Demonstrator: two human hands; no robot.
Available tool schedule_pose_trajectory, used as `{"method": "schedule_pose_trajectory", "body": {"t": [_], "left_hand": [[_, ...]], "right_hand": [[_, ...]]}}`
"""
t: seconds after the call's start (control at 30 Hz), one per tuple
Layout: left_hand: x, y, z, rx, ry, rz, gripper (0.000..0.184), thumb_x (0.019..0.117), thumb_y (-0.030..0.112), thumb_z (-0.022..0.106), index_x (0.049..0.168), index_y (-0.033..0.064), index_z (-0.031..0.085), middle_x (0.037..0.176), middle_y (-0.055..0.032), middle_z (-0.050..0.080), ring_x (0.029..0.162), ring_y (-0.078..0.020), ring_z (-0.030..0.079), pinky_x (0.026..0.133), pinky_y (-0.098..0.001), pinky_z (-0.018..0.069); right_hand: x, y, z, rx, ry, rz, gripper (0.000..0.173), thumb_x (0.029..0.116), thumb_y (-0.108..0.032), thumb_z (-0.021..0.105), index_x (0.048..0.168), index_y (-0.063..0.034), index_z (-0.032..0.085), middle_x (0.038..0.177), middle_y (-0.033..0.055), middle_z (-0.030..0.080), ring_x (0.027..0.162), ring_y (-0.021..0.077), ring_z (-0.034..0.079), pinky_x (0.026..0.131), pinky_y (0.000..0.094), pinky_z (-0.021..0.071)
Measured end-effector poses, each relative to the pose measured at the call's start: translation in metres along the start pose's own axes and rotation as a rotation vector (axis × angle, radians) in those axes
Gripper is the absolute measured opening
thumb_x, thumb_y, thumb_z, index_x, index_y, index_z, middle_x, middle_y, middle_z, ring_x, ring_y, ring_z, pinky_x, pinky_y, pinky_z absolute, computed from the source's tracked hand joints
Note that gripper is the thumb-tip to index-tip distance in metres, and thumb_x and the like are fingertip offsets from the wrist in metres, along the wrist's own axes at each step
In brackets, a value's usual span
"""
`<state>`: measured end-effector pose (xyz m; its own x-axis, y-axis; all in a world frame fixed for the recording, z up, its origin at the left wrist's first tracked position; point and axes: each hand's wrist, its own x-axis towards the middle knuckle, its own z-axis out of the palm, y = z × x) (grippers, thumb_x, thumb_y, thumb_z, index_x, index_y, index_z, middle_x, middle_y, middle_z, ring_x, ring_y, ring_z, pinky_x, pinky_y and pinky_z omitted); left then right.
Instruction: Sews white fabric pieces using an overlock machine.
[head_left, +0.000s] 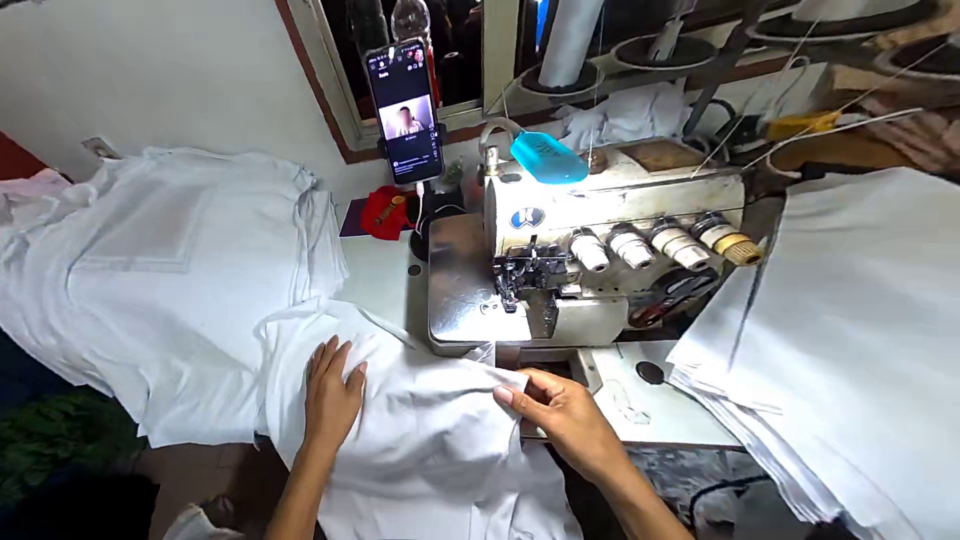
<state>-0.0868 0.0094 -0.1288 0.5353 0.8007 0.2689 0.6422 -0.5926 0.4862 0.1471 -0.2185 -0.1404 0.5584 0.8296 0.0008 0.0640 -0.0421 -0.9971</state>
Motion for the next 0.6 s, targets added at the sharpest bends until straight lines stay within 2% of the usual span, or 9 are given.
{"method": "schedule_pose_trajectory", "body": {"t": [0.03,0.1,0.17,0.23,0.3,0.4,0.47,0.53,0.6], "left_hand": [[-0.005,0.024,-0.003,-0.043,0.105,0.043,0.034,0.0995,0.02,0.061,0.124,-0.0013,0.071,0.137,-0.0208,0.064,0.132,-0.0367,0.058,0.113,-0.0533,0.0436],[-0.024,0.081,-0.008,-0.108,0.231,0.295,0.025,0.0957,0.013,0.06,0.109,0.0,0.076,0.115,-0.0153,0.074,0.111,-0.0263,0.071,0.097,-0.0411,0.0574],[-0.041,0.126,0.001,-0.224,0.111,0.553,0.024,0.098,0.009,0.057,0.11,0.004,0.077,0.115,-0.0126,0.074,0.107,-0.0208,0.071,0.092,-0.035,0.0599],[-0.044,0.145,0.022,-0.192,0.021,0.676,0.027,0.0965,0.007,0.058,0.116,0.0071,0.075,0.115,-0.0126,0.072,0.102,-0.0218,0.072,0.082,-0.034,0.0614],[-0.043,0.141,0.033,-0.165,0.02,0.672,0.018,0.095,0.008,0.06,0.104,0.0078,0.076,0.097,-0.0094,0.07,0.088,-0.0209,0.069,0.074,-0.0314,0.0598],[-0.051,0.125,0.027,-0.235,0.033,0.621,0.013,0.0957,0.012,0.061,0.093,0.0087,0.074,0.09,-0.0064,0.067,0.087,-0.0154,0.067,0.076,-0.0247,0.0577],[-0.056,0.117,0.023,-0.293,0.056,0.604,0.012,0.0952,0.013,0.064,0.093,0.0099,0.075,0.091,-0.0049,0.067,0.088,-0.0116,0.066,0.077,-0.0213,0.0566],[-0.059,0.111,0.023,-0.34,0.057,0.604,0.01,0.0956,0.015,0.066,0.094,0.0106,0.076,0.092,-0.0039,0.068,0.089,-0.0092,0.066,0.079,-0.0194,0.0563],[-0.062,0.105,0.024,-0.365,0.052,0.625,0.01,0.0959,0.015,0.067,0.094,0.0103,0.075,0.094,-0.0044,0.069,0.091,-0.0089,0.066,0.081,-0.019,0.0565]], "right_hand": [[0.0,-0.001,-0.001,0.035,-0.02,-0.004,0.026,0.0917,-0.034,0.075,0.103,-0.0111,0.077,0.085,0.0001,0.075,0.072,0.0114,0.072,0.064,0.0297,0.062],[-0.003,-0.002,0.0,0.11,-0.044,-0.023,0.023,0.0926,-0.03,0.075,0.105,-0.0099,0.078,0.088,0.0005,0.076,0.071,0.0109,0.072,0.061,0.0287,0.0616],[-0.005,-0.002,0.0,0.139,-0.058,-0.078,0.02,0.0941,-0.023,0.074,0.108,-0.0092,0.079,0.095,-0.0003,0.078,0.075,0.008,0.072,0.063,0.0261,0.0622],[-0.008,0.003,0.0,0.108,-0.068,-0.178,0.015,0.0938,-0.017,0.072,0.104,-0.0101,0.081,0.098,-0.0023,0.078,0.082,0.0035,0.072,0.07,0.0222,0.0613],[-0.01,0.009,-0.005,0.102,-0.122,-0.26,0.015,0.0922,-0.013,0.071,0.103,-0.0084,0.081,0.104,0.0014,0.078,0.092,0.007,0.073,0.081,0.0252,0.0618],[-0.011,0.001,-0.005,0.135,-0.106,-0.19,0.027,0.0949,-0.023,0.067,0.115,-0.0064,0.076,0.11,0.0034,0.076,0.089,0.0108,0.072,0.077,0.029,0.0619],[-0.007,-0.021,0.012,0.068,0.045,-0.01,0.036,0.0971,-0.038,0.066,0.118,-0.0104,0.074,0.101,-0.0007,0.075,0.076,0.009,0.069,0.065,0.0282,0.0588],[-0.001,-0.042,0.035,-0.071,0.191,0.134,0.034,0.0936,-0.048,0.069,0.105,-0.0164,0.077,0.086,-0.0054,0.074,0.071,0.0074,0.068,0.065,0.0327,0.0569],[0.004,-0.051,0.045,-0.139,0.263,0.087,0.028,0.0938,-0.044,0.067,0.088,-0.0185,0.077,0.073,-0.0082,0.068,0.065,0.0046,0.062,0.063,0.0318,0.0515]]}}
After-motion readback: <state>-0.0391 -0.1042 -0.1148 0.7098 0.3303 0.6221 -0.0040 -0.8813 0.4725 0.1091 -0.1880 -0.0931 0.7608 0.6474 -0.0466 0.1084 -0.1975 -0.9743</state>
